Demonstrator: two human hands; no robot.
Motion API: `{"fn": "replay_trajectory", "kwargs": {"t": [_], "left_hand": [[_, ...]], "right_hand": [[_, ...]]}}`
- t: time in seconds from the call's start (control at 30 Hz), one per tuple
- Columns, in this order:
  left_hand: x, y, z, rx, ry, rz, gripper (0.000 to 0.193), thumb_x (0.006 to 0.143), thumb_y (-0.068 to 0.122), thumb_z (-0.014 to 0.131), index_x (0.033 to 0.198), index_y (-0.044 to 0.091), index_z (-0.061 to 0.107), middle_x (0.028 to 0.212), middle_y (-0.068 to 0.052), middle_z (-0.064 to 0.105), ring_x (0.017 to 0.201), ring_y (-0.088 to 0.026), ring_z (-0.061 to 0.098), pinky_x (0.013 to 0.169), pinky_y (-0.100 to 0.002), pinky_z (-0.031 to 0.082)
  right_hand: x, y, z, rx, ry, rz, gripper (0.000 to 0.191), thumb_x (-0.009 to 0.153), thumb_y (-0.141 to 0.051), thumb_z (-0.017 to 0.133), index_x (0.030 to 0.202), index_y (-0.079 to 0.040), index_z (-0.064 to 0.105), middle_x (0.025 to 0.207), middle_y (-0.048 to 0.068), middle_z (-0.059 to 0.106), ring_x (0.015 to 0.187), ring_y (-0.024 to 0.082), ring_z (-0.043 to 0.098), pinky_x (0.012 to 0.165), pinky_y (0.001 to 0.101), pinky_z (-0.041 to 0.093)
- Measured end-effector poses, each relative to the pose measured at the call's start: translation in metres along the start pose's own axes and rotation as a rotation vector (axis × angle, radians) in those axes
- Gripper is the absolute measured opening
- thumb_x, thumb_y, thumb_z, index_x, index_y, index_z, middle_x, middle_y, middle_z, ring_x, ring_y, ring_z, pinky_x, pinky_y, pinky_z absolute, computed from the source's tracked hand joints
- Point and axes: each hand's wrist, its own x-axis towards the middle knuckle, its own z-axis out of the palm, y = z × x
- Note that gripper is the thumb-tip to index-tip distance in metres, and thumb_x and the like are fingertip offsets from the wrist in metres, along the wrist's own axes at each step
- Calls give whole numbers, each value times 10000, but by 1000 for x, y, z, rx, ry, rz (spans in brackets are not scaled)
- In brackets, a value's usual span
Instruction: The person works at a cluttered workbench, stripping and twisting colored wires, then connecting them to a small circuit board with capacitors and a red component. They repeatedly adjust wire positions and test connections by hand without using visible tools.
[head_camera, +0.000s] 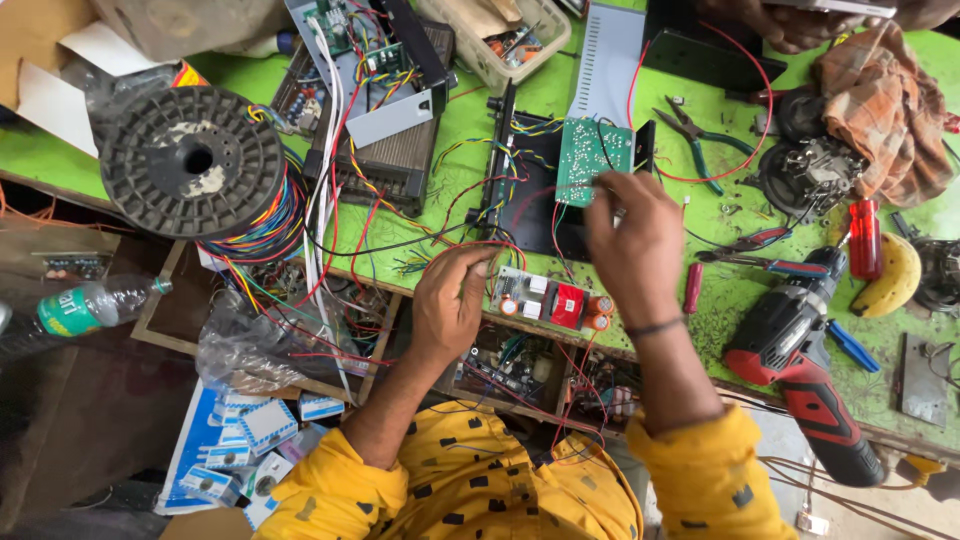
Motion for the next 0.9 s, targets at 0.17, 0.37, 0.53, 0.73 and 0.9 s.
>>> {"fn": "replay_trajectory", "kwargs": {"t": [0.17, 0.37, 0.53, 0.73, 0.9], "left_hand": [[-2, -8, 1, 11, 2, 27, 198, 1059, 160, 581, 1154, 12, 671, 1113, -158, 729, 1064, -345, 702, 947, -420, 532], [-3, -9, 3, -17, -12, -1, 186, 1036, 136, 603, 1153, 9, 673, 1116, -157, 732, 1034, -324, 709, 922, -406, 544], [-3, -9, 0, 10, 12, 42, 191, 1037, 140, 599, 1154, 8, 671, 1114, -162, 727, 1054, -340, 699, 940, -421, 534], [-6, -4, 3, -4, -37, -66, 218, 1041, 175, 590, 1153, 9, 675, 1089, -167, 728, 996, -337, 711, 885, -418, 540], [-4, -2, 0, 25, 30, 73, 205, 1056, 157, 589, 1168, 4, 666, 1112, -180, 718, 1057, -366, 693, 936, -440, 529]], "right_hand": [[-35, 20, -29, -64, -80, 211, 116, 952, -91, 697, 1012, -2, 742, 880, 149, 702, 684, 258, 681, 650, 359, 528], [-49, 23, -24, -78, -80, 206, 118, 940, -118, 702, 976, -13, 742, 871, 142, 702, 704, 266, 687, 655, 364, 529], [-42, 18, -20, -302, -102, 154, 106, 922, -140, 711, 918, -53, 770, 851, 144, 711, 723, 317, 678, 646, 420, 512], [-3, 4, 10, -35, -73, 41, 152, 943, -178, 695, 1012, -60, 762, 861, 146, 703, 715, 315, 680, 639, 427, 518], [1, -6, 13, -109, -86, -46, 120, 941, -151, 732, 1001, -56, 775, 876, 144, 730, 740, 315, 683, 649, 412, 525]]}}
